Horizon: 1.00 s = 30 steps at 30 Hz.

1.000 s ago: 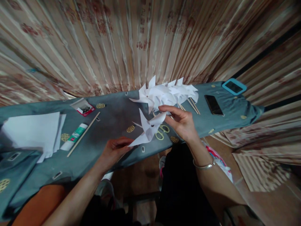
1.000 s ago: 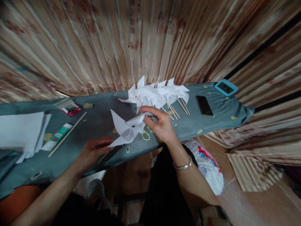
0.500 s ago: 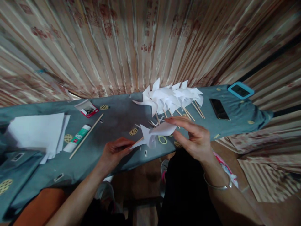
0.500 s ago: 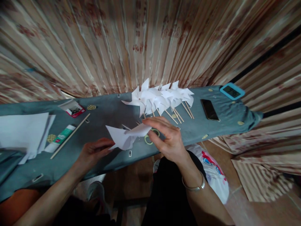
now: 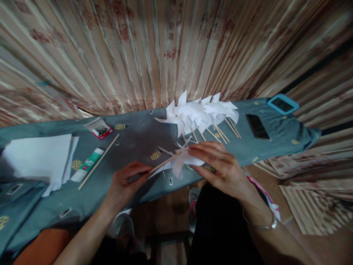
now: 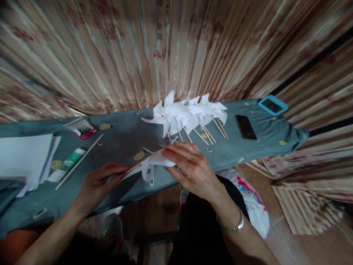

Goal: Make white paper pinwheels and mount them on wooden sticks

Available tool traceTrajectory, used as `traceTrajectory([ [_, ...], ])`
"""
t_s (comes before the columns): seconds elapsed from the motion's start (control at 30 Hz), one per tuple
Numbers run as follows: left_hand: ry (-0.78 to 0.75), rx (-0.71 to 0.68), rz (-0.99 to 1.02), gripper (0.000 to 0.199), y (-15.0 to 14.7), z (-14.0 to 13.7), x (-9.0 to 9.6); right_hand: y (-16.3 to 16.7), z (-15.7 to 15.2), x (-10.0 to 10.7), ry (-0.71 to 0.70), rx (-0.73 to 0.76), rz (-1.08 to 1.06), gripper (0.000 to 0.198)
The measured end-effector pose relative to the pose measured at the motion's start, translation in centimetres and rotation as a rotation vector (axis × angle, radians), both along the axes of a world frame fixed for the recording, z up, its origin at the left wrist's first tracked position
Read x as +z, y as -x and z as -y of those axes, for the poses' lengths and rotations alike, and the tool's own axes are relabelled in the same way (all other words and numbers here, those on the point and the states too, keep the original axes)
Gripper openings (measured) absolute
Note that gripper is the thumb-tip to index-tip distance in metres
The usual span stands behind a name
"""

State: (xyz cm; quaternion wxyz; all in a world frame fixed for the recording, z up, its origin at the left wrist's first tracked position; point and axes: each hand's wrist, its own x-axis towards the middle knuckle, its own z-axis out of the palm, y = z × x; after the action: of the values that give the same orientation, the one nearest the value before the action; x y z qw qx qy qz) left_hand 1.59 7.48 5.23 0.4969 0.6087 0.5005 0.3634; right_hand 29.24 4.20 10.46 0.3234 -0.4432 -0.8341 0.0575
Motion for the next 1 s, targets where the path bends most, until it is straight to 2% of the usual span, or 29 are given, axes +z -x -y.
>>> traceTrajectory([
  [0.13,0.007,-0.045,-0.011,0.014,0.1,0.0,0.0,-0.3,-0.4,0.0,0.062,-0.012,-0.106,0.038],
  [0.4,0.055,-0.055,0.032,0.009,-0.4,0.0,-0.2,-1.5,-1.3,-0.5,0.348,-0.167,-0.47,0.031],
  [0.67,0.089,-0.042,0.074,0.012,-0.9,-0.4,-0.4,-1.7,-2.5,-2.0,0.416,-0.254,-0.726,0.022],
  [1.0,0.136,-0.01,0.106,0.017,-1.2,-0.5,-0.4,-1.4,-3.1,-2.5,0.548,-0.247,-0.835,0.025],
])
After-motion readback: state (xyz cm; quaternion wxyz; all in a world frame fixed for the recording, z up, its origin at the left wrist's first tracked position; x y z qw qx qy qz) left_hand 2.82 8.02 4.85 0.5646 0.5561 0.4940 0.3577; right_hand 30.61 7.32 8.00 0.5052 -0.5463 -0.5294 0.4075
